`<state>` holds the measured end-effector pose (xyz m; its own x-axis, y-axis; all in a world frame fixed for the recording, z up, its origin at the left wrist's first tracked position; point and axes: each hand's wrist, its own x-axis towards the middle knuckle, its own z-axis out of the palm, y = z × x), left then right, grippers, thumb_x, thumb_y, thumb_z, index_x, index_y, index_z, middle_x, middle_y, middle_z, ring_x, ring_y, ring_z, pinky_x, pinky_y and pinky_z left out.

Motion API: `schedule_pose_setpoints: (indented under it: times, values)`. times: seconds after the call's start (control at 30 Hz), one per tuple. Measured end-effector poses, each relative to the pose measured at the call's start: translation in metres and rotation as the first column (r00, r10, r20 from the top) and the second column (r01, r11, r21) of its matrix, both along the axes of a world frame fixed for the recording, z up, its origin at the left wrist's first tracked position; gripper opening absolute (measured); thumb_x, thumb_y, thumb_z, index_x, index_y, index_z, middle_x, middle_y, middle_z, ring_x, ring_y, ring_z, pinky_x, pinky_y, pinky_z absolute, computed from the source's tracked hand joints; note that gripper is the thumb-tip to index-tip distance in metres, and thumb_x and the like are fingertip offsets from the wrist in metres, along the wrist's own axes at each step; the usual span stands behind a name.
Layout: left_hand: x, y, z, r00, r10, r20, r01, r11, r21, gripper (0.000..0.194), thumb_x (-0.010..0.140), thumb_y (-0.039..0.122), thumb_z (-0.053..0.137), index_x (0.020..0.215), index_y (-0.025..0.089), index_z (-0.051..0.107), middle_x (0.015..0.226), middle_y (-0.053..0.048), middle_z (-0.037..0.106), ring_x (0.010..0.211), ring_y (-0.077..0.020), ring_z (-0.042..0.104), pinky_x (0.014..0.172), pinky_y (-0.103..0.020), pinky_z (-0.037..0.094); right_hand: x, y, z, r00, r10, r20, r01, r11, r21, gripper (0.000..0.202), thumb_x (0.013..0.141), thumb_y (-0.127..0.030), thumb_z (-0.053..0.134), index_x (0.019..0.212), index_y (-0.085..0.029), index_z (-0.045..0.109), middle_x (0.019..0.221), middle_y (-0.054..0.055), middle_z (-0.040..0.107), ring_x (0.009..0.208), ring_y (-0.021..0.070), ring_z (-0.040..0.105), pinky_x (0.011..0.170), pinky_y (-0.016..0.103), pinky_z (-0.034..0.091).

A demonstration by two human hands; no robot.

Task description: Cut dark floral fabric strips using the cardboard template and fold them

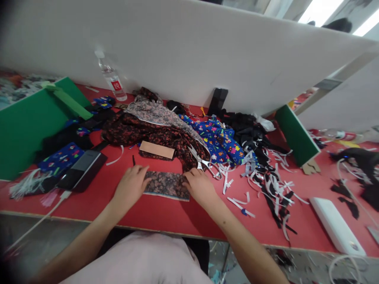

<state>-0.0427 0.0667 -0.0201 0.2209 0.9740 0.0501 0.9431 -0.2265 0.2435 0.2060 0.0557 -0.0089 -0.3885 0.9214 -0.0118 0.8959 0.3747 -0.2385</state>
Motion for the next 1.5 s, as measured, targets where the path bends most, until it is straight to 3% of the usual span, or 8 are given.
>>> schedule_pose_setpoints:
  times: [0.3, 0.53, 0.77, 0.9, 1.07, 1.3, 1.4, 1.5]
  values:
    - [-0.009, 0.028, 0.005, 0.971, 0.012, 0.239, 0.033, 0.982, -0.184, 0.003, 0.078, 0.020, 0.053, 0.077, 0.019, 0.056, 0.080, -0.005, 0.060, 0.077, -0.0190, 0.055, 0.070, -0.028, 0.039, 0.002, 0.002, -0.010, 0.994, -0.104, -0.045, 0.103, 0.995, -0.017, 0.008, 0.078, -0.018, 0.061, 0.087, -0.019, 0.062, 0.089, 0.006, 0.054, 0.087, 0.0204, 0.052, 0.078, 0.031, 0.040]
    - [-0.018, 0.024, 0.043, 0.739, 0.168, 0.653, 0.005, 0.967, -0.254, 0.007, 0.075, 0.027, 0.056, 0.074, 0.020, 0.054, 0.070, 0.002, 0.060, 0.070, -0.0162, 0.057, 0.065, -0.024, 0.040, 0.001, 0.007, 0.001, 0.948, -0.046, -0.315, 0.059, 0.998, 0.031, 0.007, 0.079, -0.013, 0.056, 0.080, -0.020, 0.056, 0.085, 0.004, 0.057, 0.084, 0.0192, 0.051, 0.076, 0.031, 0.041]
    - [-0.009, -0.020, 0.097, 0.778, -0.359, 0.516, 0.479, 0.870, -0.118, 0.009, 0.080, 0.028, 0.056, 0.080, 0.022, 0.062, 0.093, -0.003, 0.065, 0.090, -0.0183, 0.057, 0.081, -0.027, 0.039, 0.001, 0.050, 0.010, 0.900, 0.012, -0.437, 0.119, 0.955, 0.271, 0.016, 0.078, -0.008, 0.050, 0.087, -0.020, 0.056, 0.099, 0.008, 0.056, 0.101, 0.0218, 0.050, 0.089, 0.035, 0.039]
    - [-0.002, -0.029, 0.081, 0.751, -0.460, 0.474, 0.628, 0.720, -0.296, 0.024, 0.077, 0.035, 0.061, 0.100, 0.028, 0.064, 0.102, -0.002, 0.067, 0.096, -0.0218, 0.058, 0.085, -0.030, 0.037, 0.011, 0.050, -0.001, 0.930, -0.151, -0.335, 0.240, 0.940, 0.243, 0.020, 0.080, -0.010, 0.049, 0.096, -0.019, 0.057, 0.101, 0.010, 0.056, 0.099, 0.0245, 0.051, 0.088, 0.039, 0.040]
    - [-0.005, -0.011, 0.052, 0.962, -0.152, 0.229, 0.210, 0.943, -0.257, 0.027, 0.087, 0.042, 0.043, 0.080, 0.022, 0.060, 0.083, -0.006, 0.066, 0.077, -0.0215, 0.060, 0.064, -0.028, 0.036, 0.010, 0.005, 0.000, 0.940, -0.175, -0.294, 0.231, 0.958, 0.169, 0.013, 0.085, -0.019, 0.050, 0.093, -0.017, 0.060, 0.093, 0.009, 0.059, 0.091, 0.0232, 0.052, 0.084, 0.036, 0.041]
    - [0.009, 0.004, 0.025, 0.997, 0.005, 0.071, 0.014, 0.963, -0.270, 0.033, 0.088, 0.041, 0.039, 0.072, 0.018, 0.056, 0.078, -0.013, 0.067, 0.073, -0.0241, 0.062, 0.060, -0.029, 0.035, -0.048, -0.066, -0.014, 0.974, 0.107, -0.201, -0.110, 0.994, -0.008, 0.031, 0.079, -0.037, 0.065, 0.107, -0.024, 0.061, 0.104, 0.007, 0.060, 0.093, 0.0235, 0.051, 0.080, 0.035, 0.041]
    - [0.008, -0.010, 0.022, 0.949, 0.084, 0.303, 0.075, 0.875, -0.479, 0.041, 0.088, 0.048, 0.034, 0.066, 0.018, 0.054, 0.064, -0.008, 0.066, 0.058, -0.0196, 0.061, 0.055, -0.027, 0.037, -0.059, -0.068, -0.026, 0.983, 0.091, -0.158, -0.087, 0.996, 0.029, 0.010, 0.086, -0.027, 0.057, 0.091, -0.023, 0.065, 0.091, 0.005, 0.061, 0.086, 0.0206, 0.051, 0.074, 0.033, 0.039]
    - [0.003, -0.032, 0.020, 0.823, 0.337, 0.458, 0.158, 0.638, -0.754, 0.050, 0.083, 0.059, 0.037, 0.064, 0.017, 0.055, 0.057, -0.006, 0.064, 0.051, -0.0192, 0.061, 0.051, -0.027, 0.042, -0.055, -0.064, -0.027, 0.964, 0.088, -0.251, -0.074, 0.995, 0.065, 0.011, 0.087, -0.023, 0.054, 0.083, -0.021, 0.064, 0.085, 0.004, 0.061, 0.082, 0.0180, 0.050, 0.072, 0.031, 0.039]
